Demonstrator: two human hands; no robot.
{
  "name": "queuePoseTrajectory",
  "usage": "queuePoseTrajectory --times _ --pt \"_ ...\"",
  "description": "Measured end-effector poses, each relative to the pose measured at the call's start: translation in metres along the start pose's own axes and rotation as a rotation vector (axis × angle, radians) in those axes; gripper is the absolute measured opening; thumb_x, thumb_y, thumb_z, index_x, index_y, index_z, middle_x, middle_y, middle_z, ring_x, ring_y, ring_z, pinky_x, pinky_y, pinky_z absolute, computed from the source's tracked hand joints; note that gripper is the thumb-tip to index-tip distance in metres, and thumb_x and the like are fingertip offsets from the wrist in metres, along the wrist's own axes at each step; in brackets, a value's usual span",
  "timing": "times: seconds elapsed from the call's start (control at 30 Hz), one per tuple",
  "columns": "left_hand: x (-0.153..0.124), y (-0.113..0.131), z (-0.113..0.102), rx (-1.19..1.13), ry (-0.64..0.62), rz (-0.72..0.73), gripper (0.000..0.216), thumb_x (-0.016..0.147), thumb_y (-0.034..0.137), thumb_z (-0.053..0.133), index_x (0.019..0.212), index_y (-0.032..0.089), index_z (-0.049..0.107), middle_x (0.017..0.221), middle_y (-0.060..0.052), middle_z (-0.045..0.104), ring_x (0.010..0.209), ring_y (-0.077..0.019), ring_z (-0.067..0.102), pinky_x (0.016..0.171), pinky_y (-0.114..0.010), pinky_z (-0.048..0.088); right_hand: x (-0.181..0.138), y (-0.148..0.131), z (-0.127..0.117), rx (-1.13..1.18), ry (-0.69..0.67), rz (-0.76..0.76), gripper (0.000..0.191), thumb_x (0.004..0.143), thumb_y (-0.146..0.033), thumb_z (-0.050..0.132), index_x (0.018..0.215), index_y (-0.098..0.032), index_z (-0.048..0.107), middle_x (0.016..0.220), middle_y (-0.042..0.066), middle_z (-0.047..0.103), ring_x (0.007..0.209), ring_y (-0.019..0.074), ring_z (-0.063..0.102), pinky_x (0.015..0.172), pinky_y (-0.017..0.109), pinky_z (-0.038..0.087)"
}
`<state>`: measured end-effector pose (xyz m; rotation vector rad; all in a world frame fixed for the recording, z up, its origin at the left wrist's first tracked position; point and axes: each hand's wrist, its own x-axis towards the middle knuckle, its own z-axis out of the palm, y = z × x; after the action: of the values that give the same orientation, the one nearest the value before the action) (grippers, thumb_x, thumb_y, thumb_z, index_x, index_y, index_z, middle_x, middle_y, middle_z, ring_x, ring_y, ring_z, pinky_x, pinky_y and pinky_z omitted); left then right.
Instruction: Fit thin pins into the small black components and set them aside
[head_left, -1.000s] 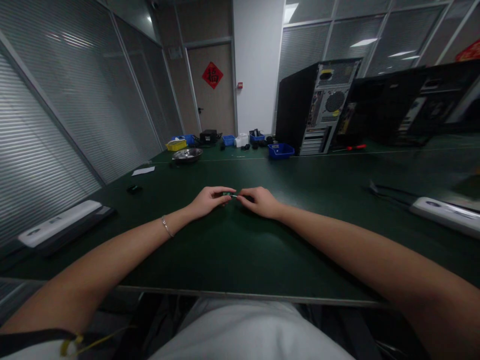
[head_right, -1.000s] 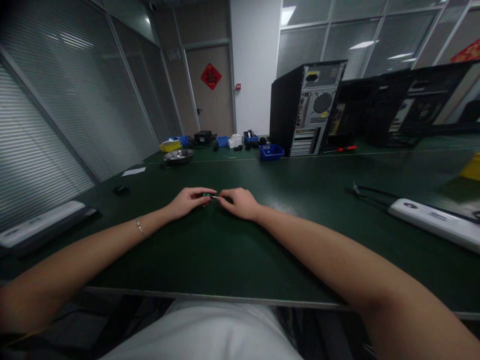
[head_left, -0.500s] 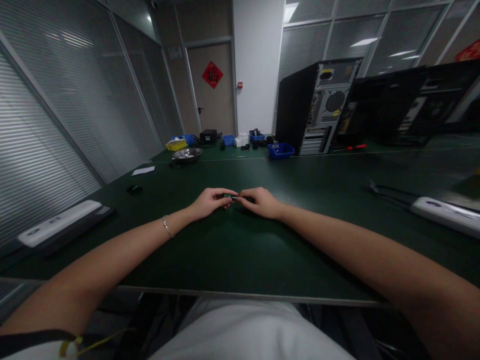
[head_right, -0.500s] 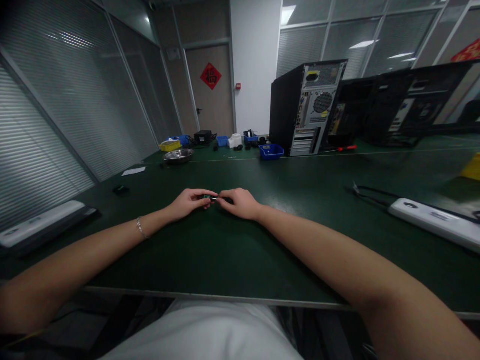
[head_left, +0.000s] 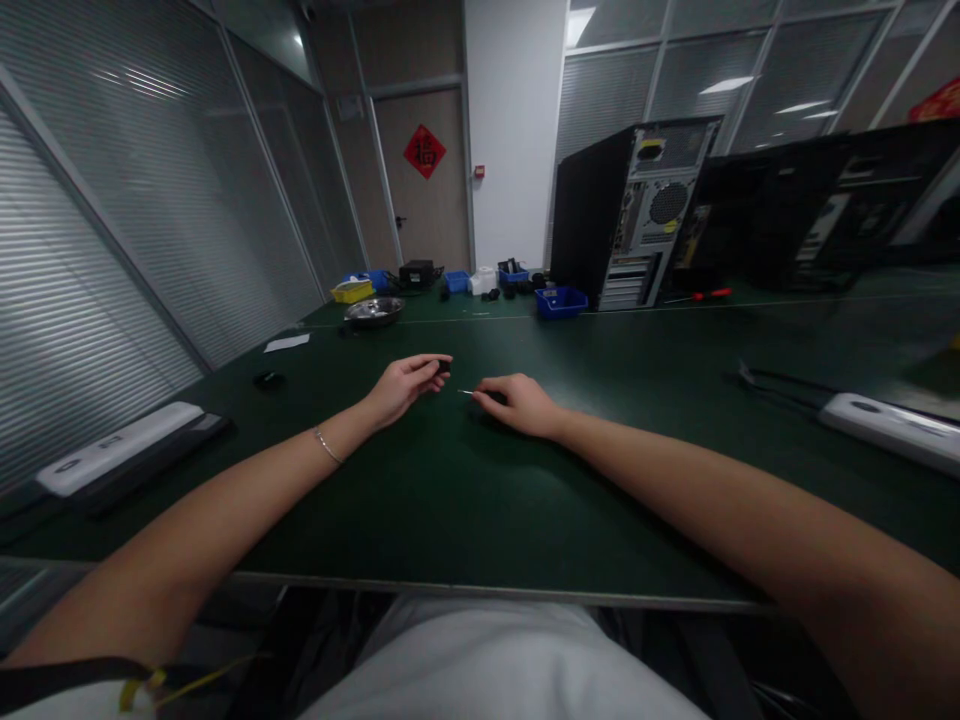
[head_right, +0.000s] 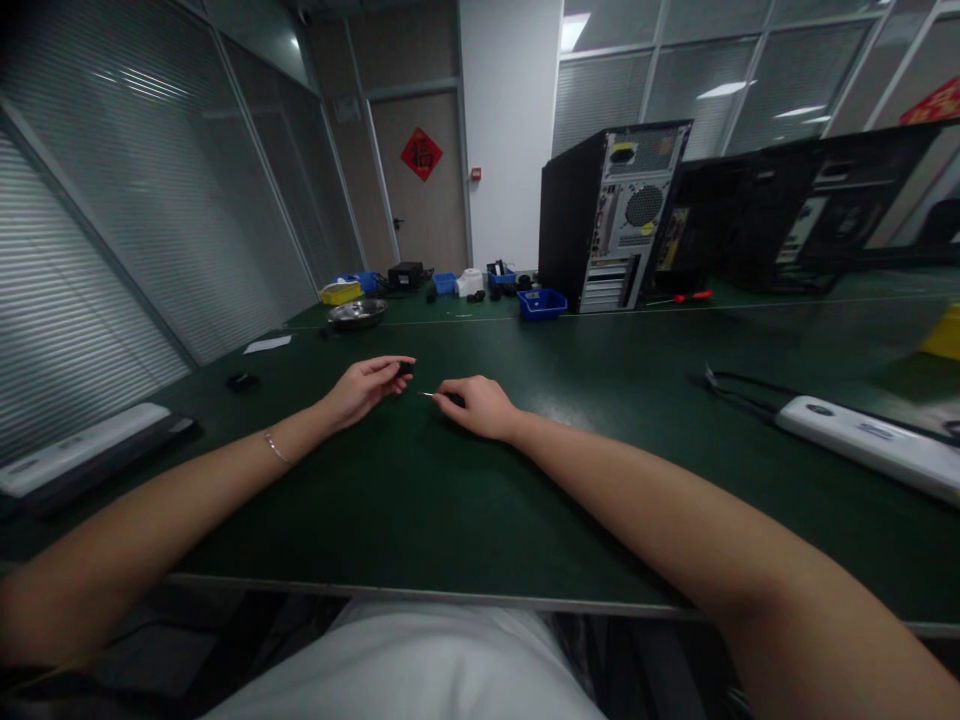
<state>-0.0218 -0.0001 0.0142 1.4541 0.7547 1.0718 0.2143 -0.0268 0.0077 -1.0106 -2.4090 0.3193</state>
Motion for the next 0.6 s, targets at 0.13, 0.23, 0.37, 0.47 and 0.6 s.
queuePoseTrajectory --times 0.13,0.23,0.37,0.47,0.6 --pt "0.013 0.013 -0.031 -0.22 0.259 0.064 0.024 0.081 0.013 0.058 0.103 0.009 0.064 0.091 -0.012 0.064 0.08 -0.0141 0.06 0.07 -0.023 0.049 -0.001 -0.001 -0.003 0.01 -0.017 -0.011 0.032 0.092 -0.039 0.042 0.101 -0.018 0.065 0.084 0.004 0.066 0.069 0.013 0.055 0.061 0.024 0.035" --pt "0.021 0.026 -0.071 -0.397 0.522 0.16 0.014 0.084 0.007 0.049 0.089 0.007 0.061 0.086 -0.011 0.062 0.077 -0.0126 0.06 0.068 -0.022 0.05 -0.001 -0.002 -0.004 0.014 -0.029 -0.02 0.033 0.092 -0.039 0.042 0.102 -0.018 0.065 0.084 0.004 0.066 0.069 0.0131 0.055 0.061 0.024 0.036" --pt "0.021 0.044 -0.133 -0.413 0.824 0.26 0.014 0.086 0.001 0.04 0.084 0.009 0.051 0.08 -0.006 0.056 0.076 -0.0092 0.057 0.066 -0.018 0.049 -0.001 -0.002 -0.004 0.022 -0.039 -0.028 0.032 0.092 -0.039 0.043 0.102 -0.018 0.065 0.084 0.004 0.065 0.069 0.0128 0.055 0.062 0.024 0.036" --pt "0.01 0.054 -0.169 -0.351 0.952 0.287 0.018 0.089 -0.001 0.032 0.08 0.01 0.042 0.075 -0.002 0.049 0.07 -0.0055 0.05 0.064 -0.015 0.045 -0.001 -0.002 -0.004 0.028 -0.035 -0.039 0.032 0.092 -0.039 0.043 0.101 -0.018 0.065 0.083 0.004 0.065 0.068 0.0128 0.055 0.062 0.024 0.037" --pt "-0.01 0.058 -0.199 -0.172 1.004 0.323 0.029 0.088 -0.009 0.02 0.071 0.014 0.027 0.067 0.002 0.035 0.06 -0.0041 0.038 0.058 -0.012 0.036 -0.002 -0.002 -0.005 0.032 -0.045 -0.04 0.032 0.092 -0.039 0.043 0.102 -0.018 0.065 0.083 0.004 0.065 0.069 0.013 0.055 0.062 0.024 0.037"
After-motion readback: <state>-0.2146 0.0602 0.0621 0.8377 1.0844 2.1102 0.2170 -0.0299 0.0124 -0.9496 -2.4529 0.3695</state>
